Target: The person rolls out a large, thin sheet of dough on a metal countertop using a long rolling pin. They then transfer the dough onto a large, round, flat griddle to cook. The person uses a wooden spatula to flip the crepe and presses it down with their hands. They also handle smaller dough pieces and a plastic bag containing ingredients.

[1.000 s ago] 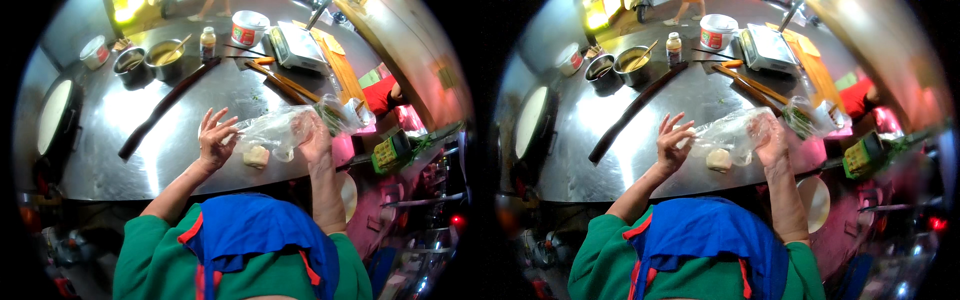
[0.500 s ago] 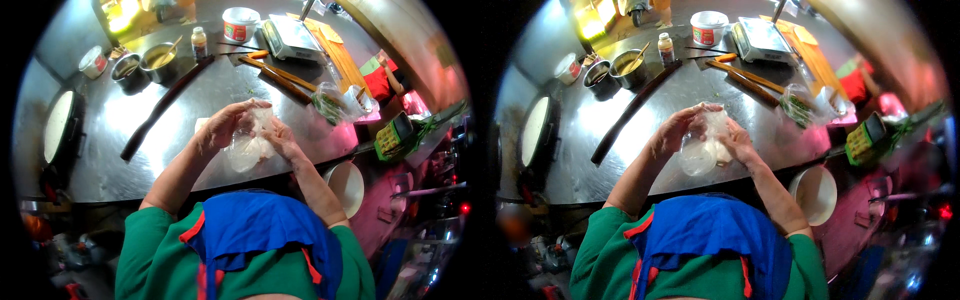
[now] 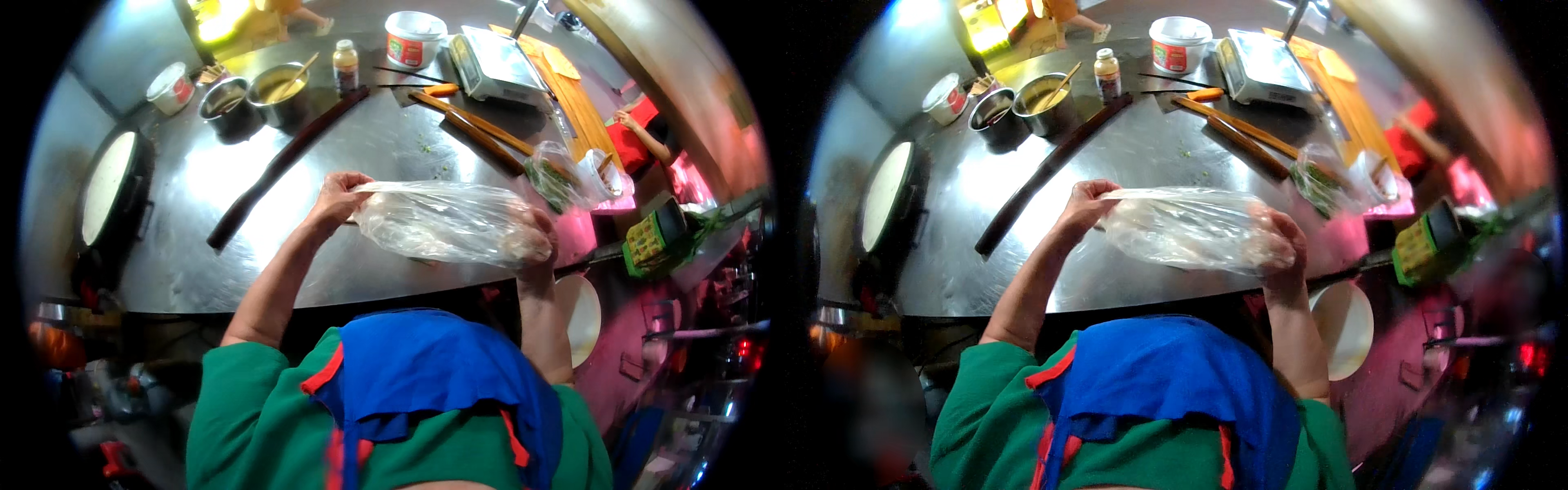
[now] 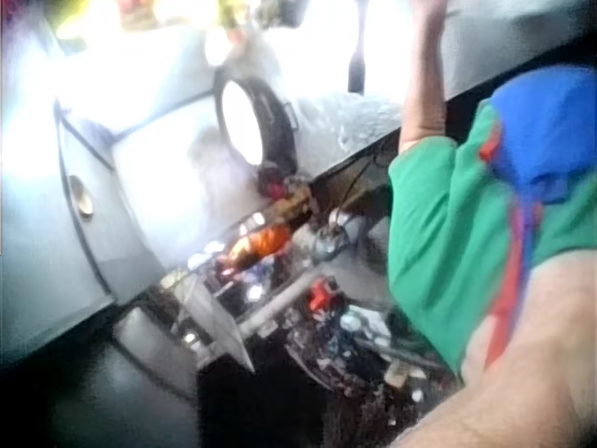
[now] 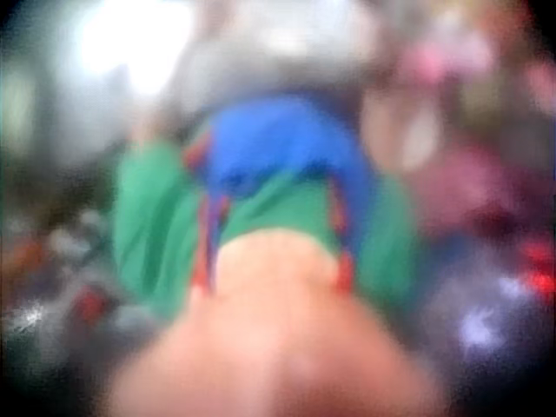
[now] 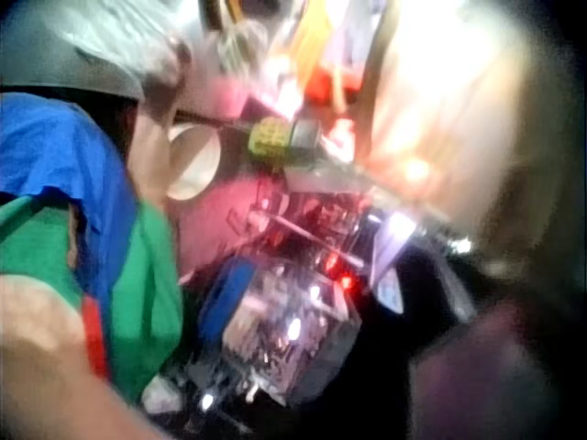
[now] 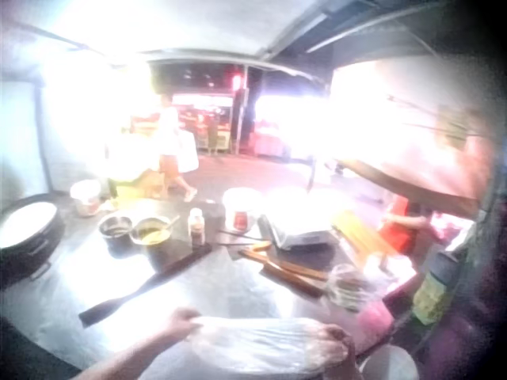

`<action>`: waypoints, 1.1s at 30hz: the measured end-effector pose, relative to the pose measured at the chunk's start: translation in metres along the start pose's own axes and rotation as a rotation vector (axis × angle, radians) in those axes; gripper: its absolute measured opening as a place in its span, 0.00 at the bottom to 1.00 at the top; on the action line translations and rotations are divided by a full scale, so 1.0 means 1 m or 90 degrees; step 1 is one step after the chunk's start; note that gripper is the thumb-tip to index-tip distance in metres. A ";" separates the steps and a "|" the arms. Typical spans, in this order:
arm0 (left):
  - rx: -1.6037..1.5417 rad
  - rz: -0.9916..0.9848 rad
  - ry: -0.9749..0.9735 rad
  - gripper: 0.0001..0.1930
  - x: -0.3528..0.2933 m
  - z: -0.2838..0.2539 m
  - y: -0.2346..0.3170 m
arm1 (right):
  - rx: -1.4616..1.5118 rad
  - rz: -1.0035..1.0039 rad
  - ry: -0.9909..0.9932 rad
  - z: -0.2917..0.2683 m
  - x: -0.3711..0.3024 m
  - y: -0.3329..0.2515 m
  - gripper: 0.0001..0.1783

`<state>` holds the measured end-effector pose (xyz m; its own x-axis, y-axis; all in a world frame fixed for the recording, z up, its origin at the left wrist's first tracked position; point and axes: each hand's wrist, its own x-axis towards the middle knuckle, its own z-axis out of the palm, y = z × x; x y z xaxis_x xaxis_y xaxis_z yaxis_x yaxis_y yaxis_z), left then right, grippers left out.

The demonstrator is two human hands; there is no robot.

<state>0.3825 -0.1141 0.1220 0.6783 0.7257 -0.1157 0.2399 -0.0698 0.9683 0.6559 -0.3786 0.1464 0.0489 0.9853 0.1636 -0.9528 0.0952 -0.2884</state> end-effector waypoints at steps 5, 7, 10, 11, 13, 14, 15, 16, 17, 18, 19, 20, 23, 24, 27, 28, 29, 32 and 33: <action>-0.753 -0.166 -0.050 0.12 -0.022 0.017 -0.010 | 0.102 -0.055 0.075 0.006 -0.005 -0.006 0.16; -0.975 -0.155 -0.161 0.13 -0.026 0.023 -0.016 | 0.115 -0.075 0.146 0.003 -0.008 -0.011 0.16; -1.093 -0.093 -0.299 0.14 -0.030 0.028 -0.011 | 0.140 -0.061 0.051 -0.010 -0.012 -0.014 0.12; -1.097 -0.066 -0.339 0.15 -0.032 0.028 -0.007 | 0.142 -0.069 0.051 -0.009 -0.012 -0.014 0.13; -1.121 -0.086 -0.413 0.18 -0.036 0.026 0.002 | 0.095 -0.090 0.042 -0.020 -0.018 -0.020 0.14; -1.132 -0.097 -0.450 0.19 -0.038 0.025 0.007 | 0.071 -0.101 0.037 -0.026 -0.021 -0.023 0.16; -1.140 -0.082 -0.462 0.21 -0.041 0.024 0.013 | 0.066 -0.107 0.055 -0.022 -0.021 -0.019 0.18; -1.149 -0.069 -0.474 0.22 -0.045 0.023 0.021 | 0.061 -0.112 0.074 -0.011 -0.020 -0.012 0.23; -1.159 -0.055 -0.486 0.24 -0.047 0.023 0.024 | 0.056 -0.117 0.094 -0.001 -0.019 -0.004 0.28; -1.153 -0.050 -0.487 0.25 -0.047 0.024 0.023 | 0.048 -0.117 0.115 0.007 -0.019 0.002 0.29; -1.147 -0.044 -0.488 0.26 -0.046 0.025 0.020 | 0.039 -0.117 0.135 0.014 -0.019 0.008 0.30; -1.142 -0.039 -0.489 0.28 -0.046 0.025 0.017 | 0.047 -0.110 0.132 0.014 -0.020 0.008 0.30; -1.201 -0.157 -0.434 0.27 -0.043 0.021 -0.002 | 0.105 -0.083 0.072 0.006 -0.025 0.005 0.30; -1.207 -0.175 -0.432 0.28 -0.041 0.020 -0.005 | 0.085 -0.107 0.125 0.004 -0.026 0.004 0.30; -1.128 -0.227 -0.286 0.28 -0.041 0.019 -0.010 | 0.036 -0.145 0.189 -0.004 -0.027 0.001 0.30; -1.127 -0.194 -0.340 0.28 -0.039 0.017 -0.014 | 0.027 -0.136 0.147 -0.010 -0.025 0.003 0.30; -1.125 -0.161 -0.393 0.28 -0.038 0.011 -0.023 | 0.037 -0.130 0.160 -0.013 -0.026 0.003 0.30; -0.934 -0.215 -0.202 0.31 -0.054 0.001 0.004 | 0.097 -0.112 0.243 0.001 -0.016 0.013 0.30; -0.817 -0.240 -0.072 0.32 -0.064 0.002 0.020 | 0.116 -0.099 0.241 0.006 -0.012 0.017 0.30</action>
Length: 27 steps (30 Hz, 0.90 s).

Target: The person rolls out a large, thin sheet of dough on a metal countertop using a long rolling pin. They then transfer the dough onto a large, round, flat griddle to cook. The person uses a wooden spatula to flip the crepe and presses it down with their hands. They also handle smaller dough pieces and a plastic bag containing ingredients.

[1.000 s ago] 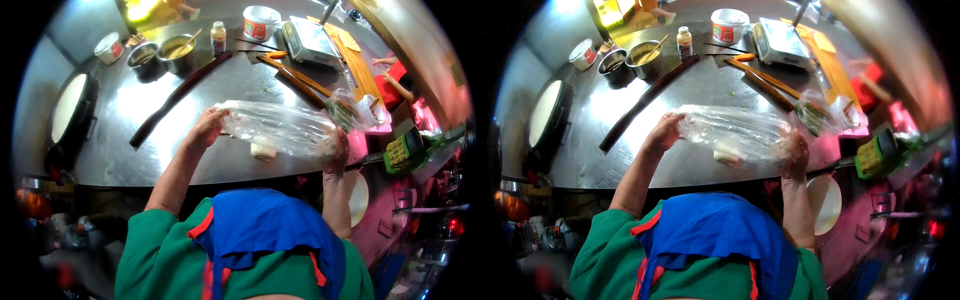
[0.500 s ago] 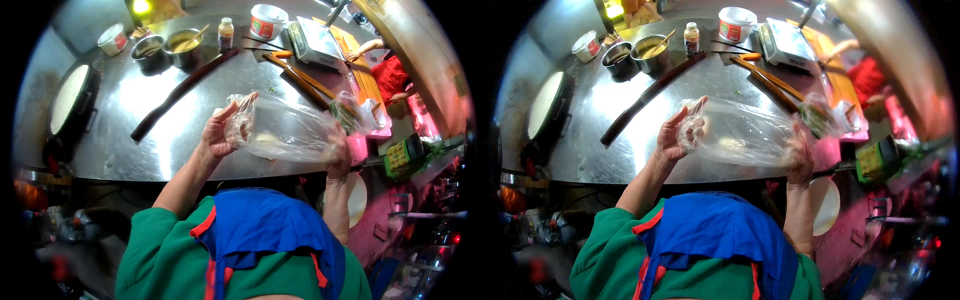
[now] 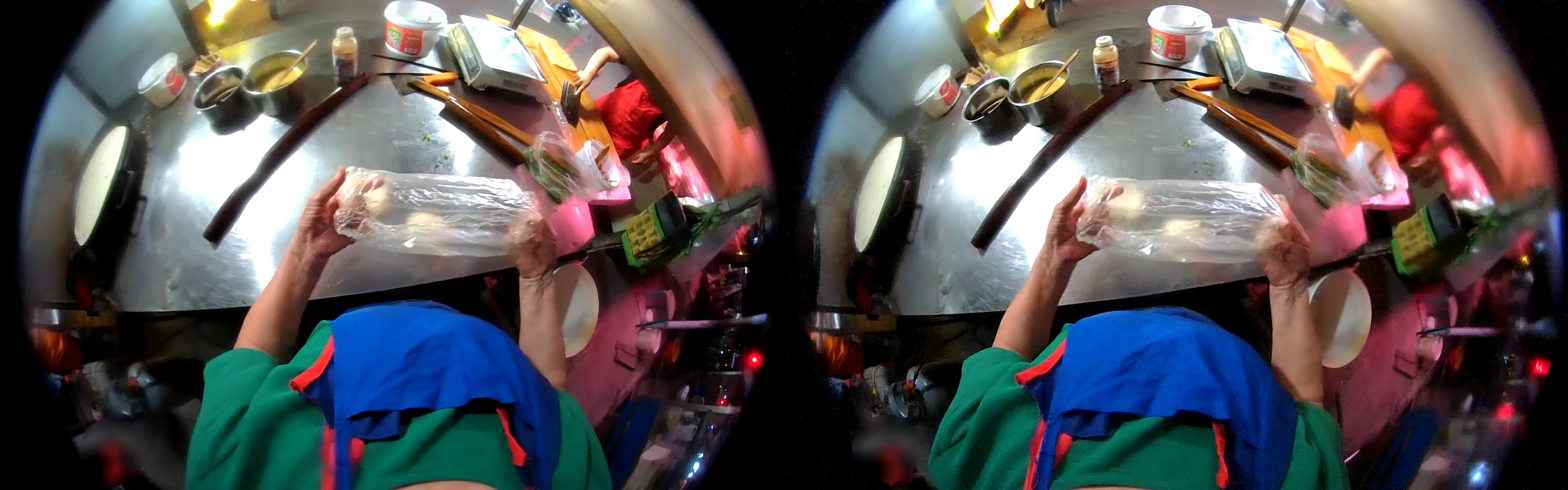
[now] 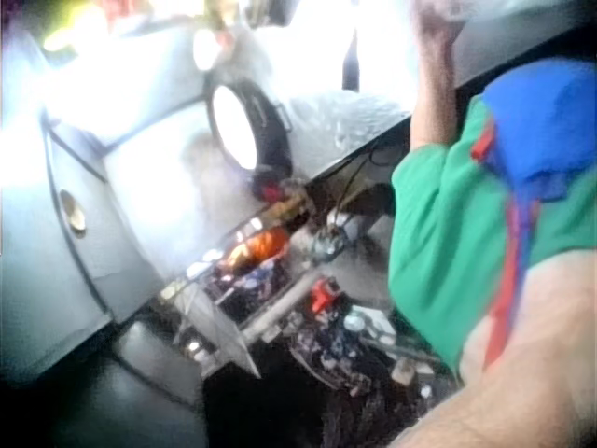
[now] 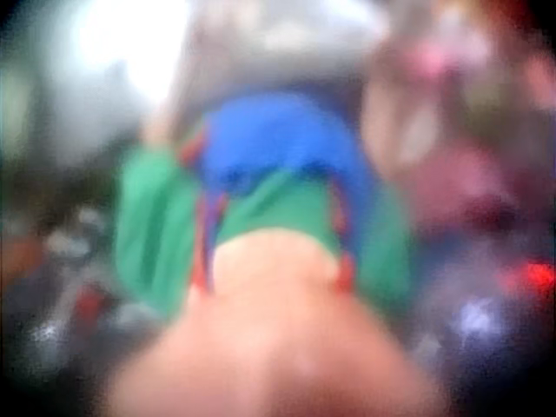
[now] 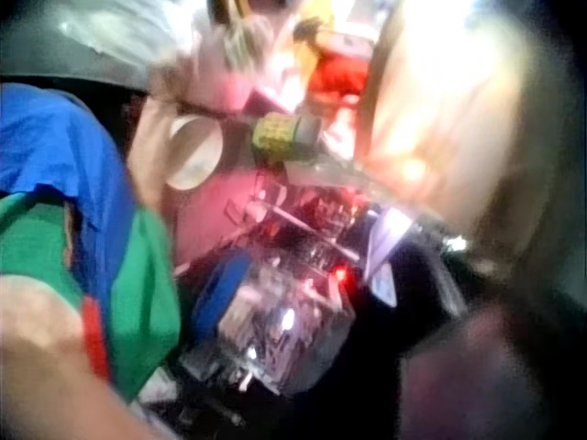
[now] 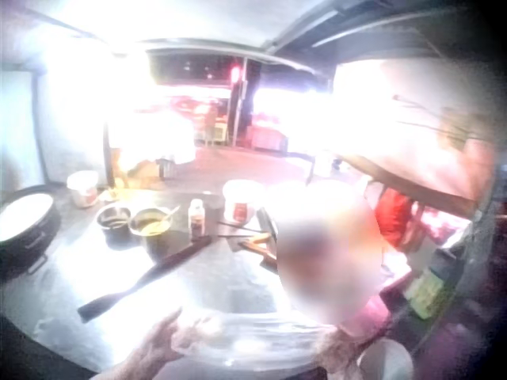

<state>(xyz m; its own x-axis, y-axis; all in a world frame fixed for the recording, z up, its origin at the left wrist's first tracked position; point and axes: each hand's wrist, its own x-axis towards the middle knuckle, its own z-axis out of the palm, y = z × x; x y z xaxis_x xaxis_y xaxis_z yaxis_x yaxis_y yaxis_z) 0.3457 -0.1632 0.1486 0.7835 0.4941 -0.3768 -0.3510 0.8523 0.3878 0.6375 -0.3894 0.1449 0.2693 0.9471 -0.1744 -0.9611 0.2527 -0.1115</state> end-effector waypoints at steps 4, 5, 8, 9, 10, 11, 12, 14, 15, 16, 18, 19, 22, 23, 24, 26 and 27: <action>0.628 0.081 -0.174 0.28 0.001 -0.052 0.014 | -0.097 0.044 -0.072 0.011 0.018 0.018 0.31; 0.725 0.039 -0.111 0.24 -0.003 -0.053 0.015 | -0.166 -0.025 0.058 0.037 0.018 0.037 0.31; 0.649 0.016 -0.024 0.18 -0.005 -0.077 0.022 | -0.229 -0.046 0.079 0.042 0.021 0.049 0.34; 0.536 0.065 -0.005 0.15 -0.006 -0.087 0.020 | -0.225 -0.009 0.021 0.033 0.024 0.043 0.35; 0.443 0.077 0.008 0.15 -0.009 -0.089 0.023 | -0.218 0.029 -0.037 0.027 0.027 0.040 0.35; 0.350 0.089 0.020 0.15 -0.012 -0.091 0.025 | -0.183 0.058 -0.055 0.022 0.031 0.040 0.36; 0.257 0.101 0.032 0.15 -0.015 -0.092 0.027 | -0.147 0.086 -0.073 0.020 0.035 0.043 0.36; 0.052 0.071 -0.028 0.12 -0.022 -0.090 0.030 | -0.127 0.112 -0.073 0.019 0.041 0.049 0.37; -0.037 0.067 -0.068 0.11 -0.019 -0.104 0.030 | -0.142 0.115 -0.055 0.025 0.044 0.058 0.38; -0.124 0.061 -0.111 0.10 -0.019 -0.112 0.032 | -0.156 0.113 -0.038 0.028 0.047 0.064 0.38; -0.193 0.062 -0.088 0.10 -0.024 -0.119 0.034 | -0.149 0.161 -0.089 0.022 0.057 0.069 0.37; -0.215 0.066 -0.098 0.10 -0.029 -0.118 0.036 | -0.146 0.184 -0.115 0.019 0.061 0.072 0.37; -0.264 0.062 -0.058 0.10 -0.046 -0.118 0.048 | -0.086 0.225 -0.118 0.015 0.072 0.086 0.37; -0.267 0.066 0.017 0.10 -0.050 -0.120 0.051 | -0.089 0.225 -0.103 0.012 0.075 0.089 0.37; -0.268 0.070 0.092 0.10 -0.054 -0.123 0.055 | -0.091 0.226 -0.088 0.011 0.078 0.092 0.36; -0.295 0.045 -0.027 0.09 -0.062 -0.142 0.060 | -0.103 0.222 -0.066 0.010 0.082 0.102 0.36; -0.307 0.031 -0.085 0.09 -0.067 -0.147 0.063 | -0.111 0.218 -0.056 0.012 0.083 0.110 0.36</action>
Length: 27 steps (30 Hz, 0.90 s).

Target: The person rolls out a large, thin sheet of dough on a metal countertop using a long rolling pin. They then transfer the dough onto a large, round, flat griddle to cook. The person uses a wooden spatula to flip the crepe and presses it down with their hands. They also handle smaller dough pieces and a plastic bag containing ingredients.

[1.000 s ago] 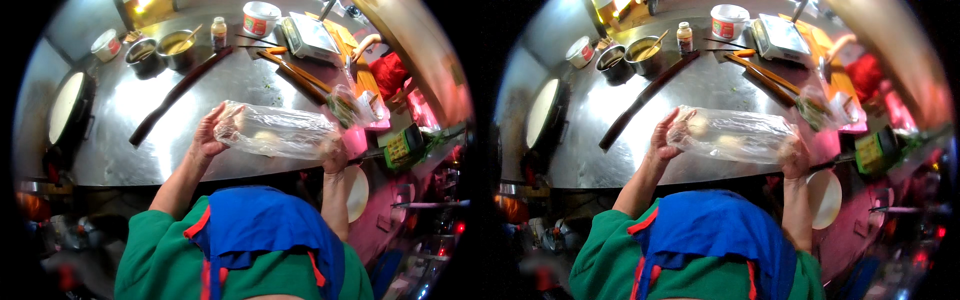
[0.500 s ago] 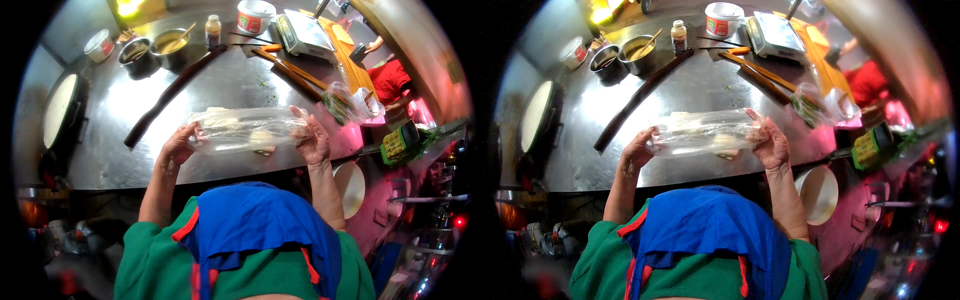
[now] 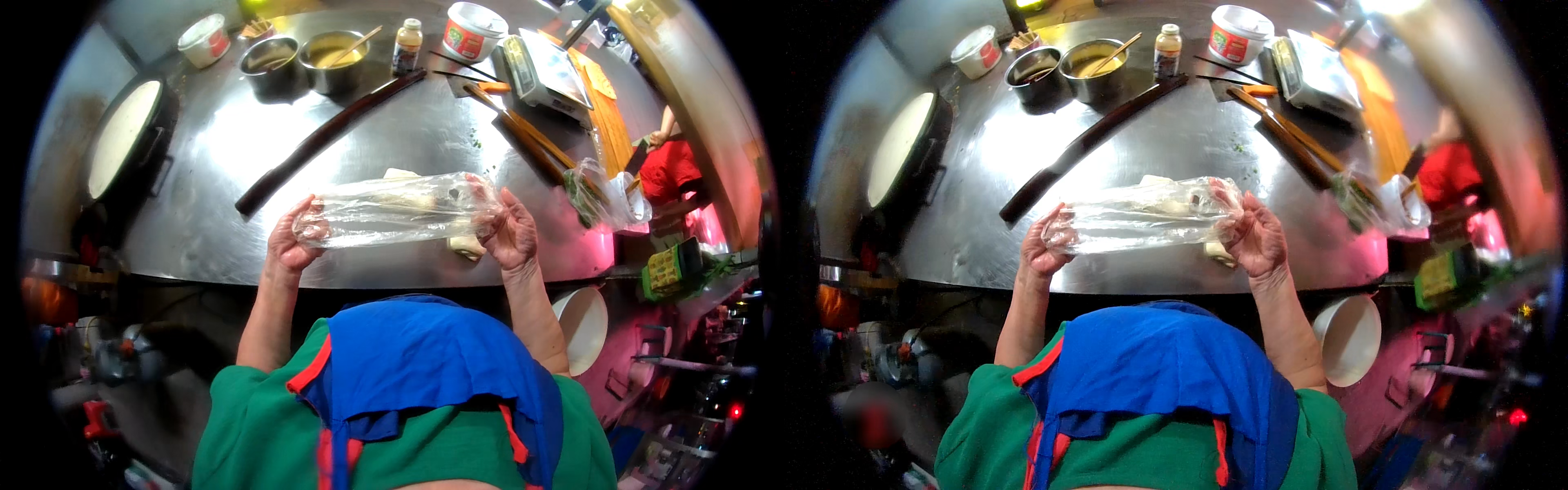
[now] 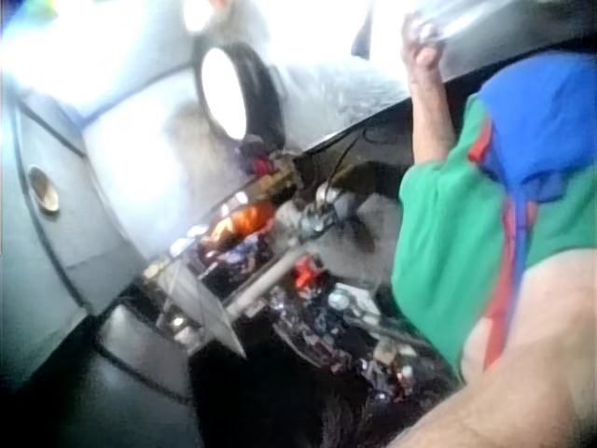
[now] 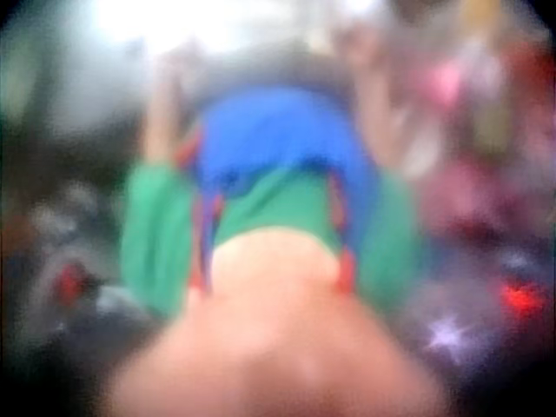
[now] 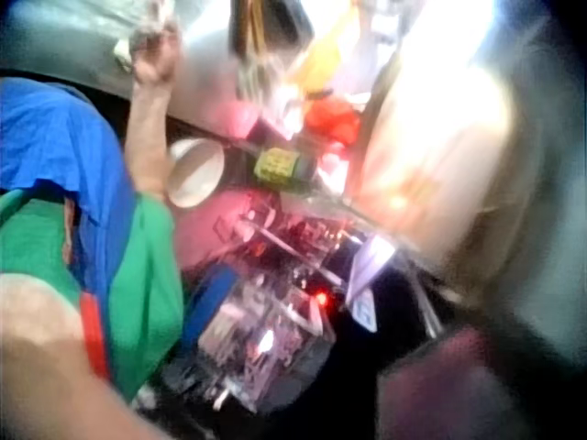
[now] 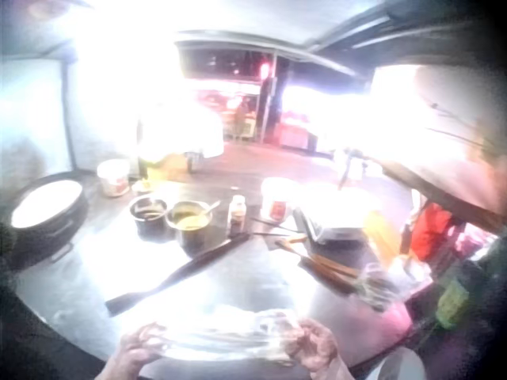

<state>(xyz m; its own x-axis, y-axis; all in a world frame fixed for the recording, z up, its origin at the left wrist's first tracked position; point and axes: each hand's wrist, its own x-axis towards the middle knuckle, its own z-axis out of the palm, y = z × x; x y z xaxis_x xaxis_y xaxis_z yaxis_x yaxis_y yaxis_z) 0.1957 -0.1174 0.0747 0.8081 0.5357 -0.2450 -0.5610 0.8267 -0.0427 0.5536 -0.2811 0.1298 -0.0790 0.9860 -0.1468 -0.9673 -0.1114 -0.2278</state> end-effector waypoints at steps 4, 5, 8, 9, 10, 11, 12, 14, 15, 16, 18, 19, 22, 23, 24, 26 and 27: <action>0.009 0.035 0.088 0.10 -0.017 -0.005 0.009 | -0.006 0.009 0.010 0.006 0.015 0.019 0.36; 0.020 0.045 0.102 0.10 -0.021 -0.006 0.010 | 0.011 0.025 -0.007 0.006 0.018 0.023 0.37; 0.033 0.062 0.104 0.11 -0.029 -0.008 0.013 | 0.041 0.059 -0.044 0.008 0.026 0.032 0.38; 0.031 0.065 0.098 0.12 -0.031 -0.010 0.012 | 0.035 0.061 -0.042 0.010 0.027 0.033 0.38; 0.045 0.066 0.089 0.12 -0.034 -0.012 0.011 | 0.037 0.066 -0.043 0.013 0.029 0.034 0.38; 0.060 0.067 0.081 0.12 -0.037 -0.013 0.011 | 0.039 0.070 -0.044 0.017 0.030 0.036 0.38; 0.074 0.069 0.071 0.12 -0.039 -0.014 0.011 | 0.048 0.078 -0.049 0.031 0.031 0.039 0.38; 0.129 0.065 0.031 0.14 -0.040 -0.021 0.011 | 0.053 0.093 -0.051 0.041 0.033 0.041 0.38; 0.156 0.063 0.011 0.14 -0.041 -0.022 0.010 | 0.048 0.099 -0.049 0.042 0.033 0.042 0.38; 0.162 0.066 0.021 0.14 -0.042 -0.021 0.008 | 0.043 0.105 -0.046 0.043 0.034 0.042 0.38; 0.192 0.094 0.082 0.14 -0.041 -0.018 0.003 | 0.009 0.094 -0.060 0.037 0.036 0.039 0.36; 0.207 0.108 0.114 0.14 -0.040 -0.015 -0.001 | -0.007 0.088 -0.067 0.032 0.037 0.037 0.36; 0.245 0.130 0.172 0.13 -0.036 -0.014 -0.007 | -0.157 0.052 -0.004 0.018 0.037 0.023 0.34; 0.255 0.129 0.174 0.13 -0.033 -0.018 -0.007 | -0.173 0.061 0.038 0.011 0.036 0.019 0.34; 0.297 0.142 0.180 0.12 -0.029 -0.024 -0.005 | -0.187 0.067 0.081 0.002 0.034 0.014 0.33; 0.383 0.169 0.193 0.12 -0.024 -0.041 0.001 | -0.347 0.041 0.174 0.010 0.037 0.024 0.30; 0.408 0.195 0.235 0.12 -0.023 -0.038 0.000 | -0.560 -0.003 0.218 -0.004 0.035 0.021 0.28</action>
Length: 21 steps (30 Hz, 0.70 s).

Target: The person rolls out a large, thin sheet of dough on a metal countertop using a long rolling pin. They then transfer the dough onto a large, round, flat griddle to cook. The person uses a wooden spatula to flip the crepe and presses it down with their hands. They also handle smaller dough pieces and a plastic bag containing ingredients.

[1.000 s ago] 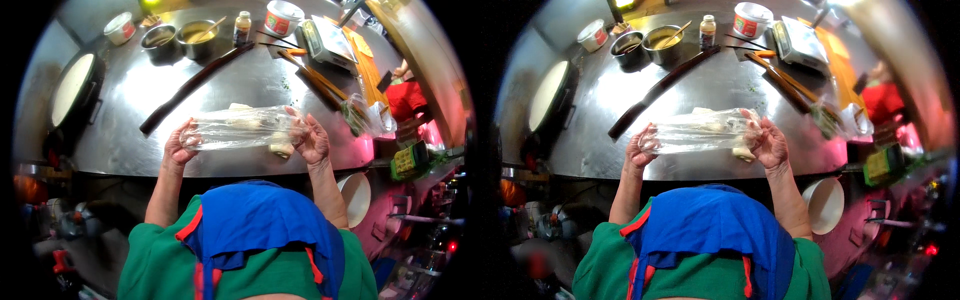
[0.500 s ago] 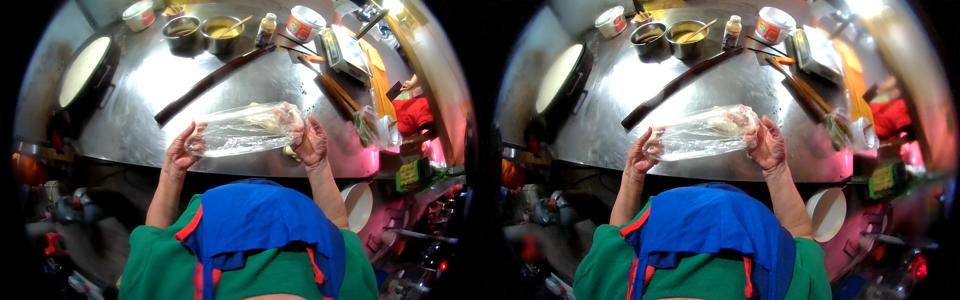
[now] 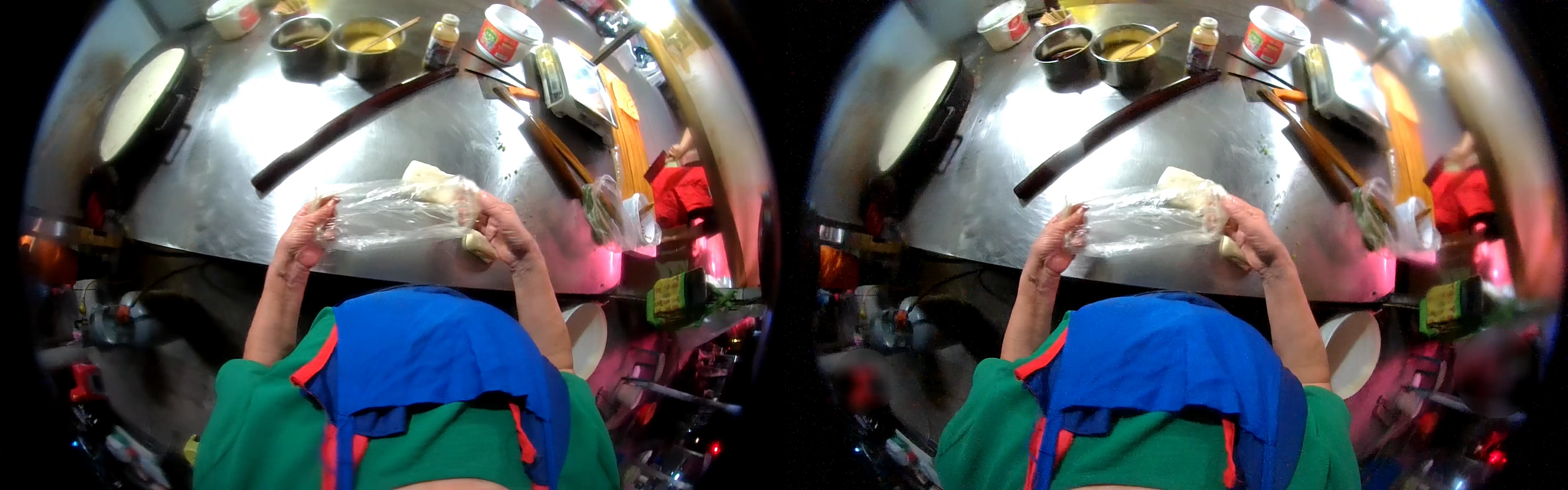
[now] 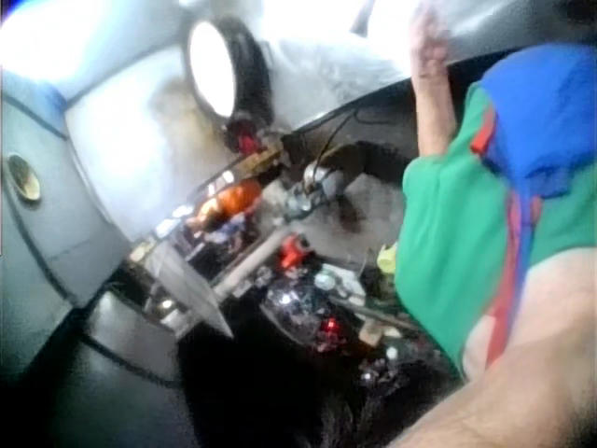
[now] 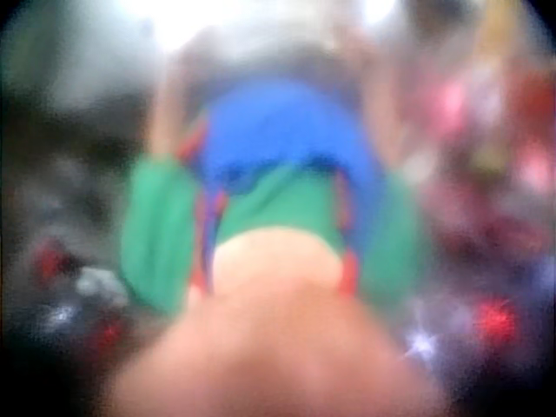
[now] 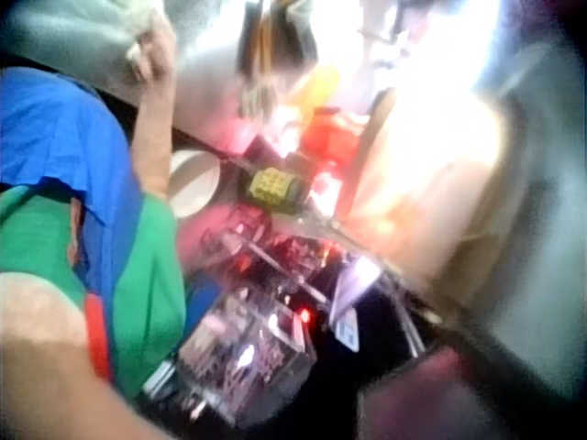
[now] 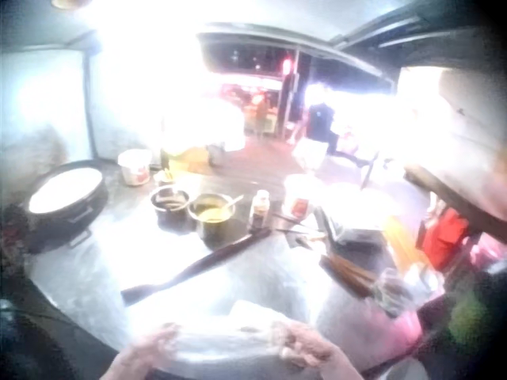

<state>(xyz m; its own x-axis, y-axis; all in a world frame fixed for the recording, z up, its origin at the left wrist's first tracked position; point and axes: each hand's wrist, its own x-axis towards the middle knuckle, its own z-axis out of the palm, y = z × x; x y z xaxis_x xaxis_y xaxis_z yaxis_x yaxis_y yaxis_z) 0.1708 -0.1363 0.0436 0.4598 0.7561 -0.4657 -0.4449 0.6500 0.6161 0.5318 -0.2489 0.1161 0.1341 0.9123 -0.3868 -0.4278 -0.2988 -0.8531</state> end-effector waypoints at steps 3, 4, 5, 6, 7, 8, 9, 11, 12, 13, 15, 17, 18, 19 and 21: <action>0.032 0.044 0.093 0.11 -0.004 -0.006 0.005 | -0.472 -0.123 0.173 -0.027 0.006 0.024 0.25; 0.014 0.063 0.122 0.11 -0.003 -0.013 0.005 | -0.521 -0.141 0.211 -0.039 0.005 0.028 0.25; 0.032 0.081 0.132 0.11 -0.002 -0.024 0.005 | -0.571 -0.158 0.249 -0.059 0.007 0.035 0.26; 0.049 0.099 0.143 0.11 -0.001 -0.033 0.006 | -0.621 -0.175 0.284 -0.077 0.007 0.042 0.26; 0.060 0.101 0.164 0.11 -0.001 -0.037 0.006 | -0.642 -0.147 0.313 -0.091 0.003 0.046 0.28; 0.071 0.104 0.185 0.11 -0.001 -0.040 0.005 | -0.676 -0.151 0.293 -0.104 0.000 0.049 0.29; 0.084 0.106 0.191 0.11 -0.001 -0.043 0.005 | -0.709 -0.154 0.269 -0.110 -0.002 0.050 0.29; 0.107 0.111 0.192 0.12 -0.001 -0.044 0.001 | -0.735 -0.150 0.196 -0.118 -0.003 0.053 0.29; 0.117 0.116 0.194 0.13 -0.003 -0.043 0.000 | -0.728 -0.146 0.145 -0.116 0.002 0.050 0.29; 0.121 0.110 0.190 0.13 -0.005 -0.042 0.000 | -0.719 -0.142 0.094 -0.113 0.006 0.046 0.30; 0.126 0.104 0.185 0.12 -0.008 -0.039 0.003 | -0.708 -0.066 0.052 -0.107 0.016 0.041 0.32; 0.158 0.103 0.206 0.12 -0.008 -0.039 0.002 | -0.721 0.030 0.016 -0.099 0.025 0.032 0.34; 0.175 0.103 0.220 0.12 -0.009 -0.040 0.002 | -0.739 0.091 0.002 -0.098 0.028 0.026 0.34; 0.197 0.110 0.216 0.14 -0.010 -0.042 0.001 | -0.758 0.151 -0.013 -0.099 0.032 0.022 0.35; 0.263 0.140 0.234 0.13 -0.007 -0.041 -0.002 | -0.752 0.156 -0.065 -0.110 0.034 0.030 0.35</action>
<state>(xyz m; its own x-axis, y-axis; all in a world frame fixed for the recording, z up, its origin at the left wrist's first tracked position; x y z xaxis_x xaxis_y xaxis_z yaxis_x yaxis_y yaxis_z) 0.1366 -0.1395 0.0194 0.0616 0.8944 -0.4429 -0.1302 0.4472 0.8849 0.6221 -0.2574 0.0393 0.0692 0.7978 -0.5989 0.6554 -0.4890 -0.5756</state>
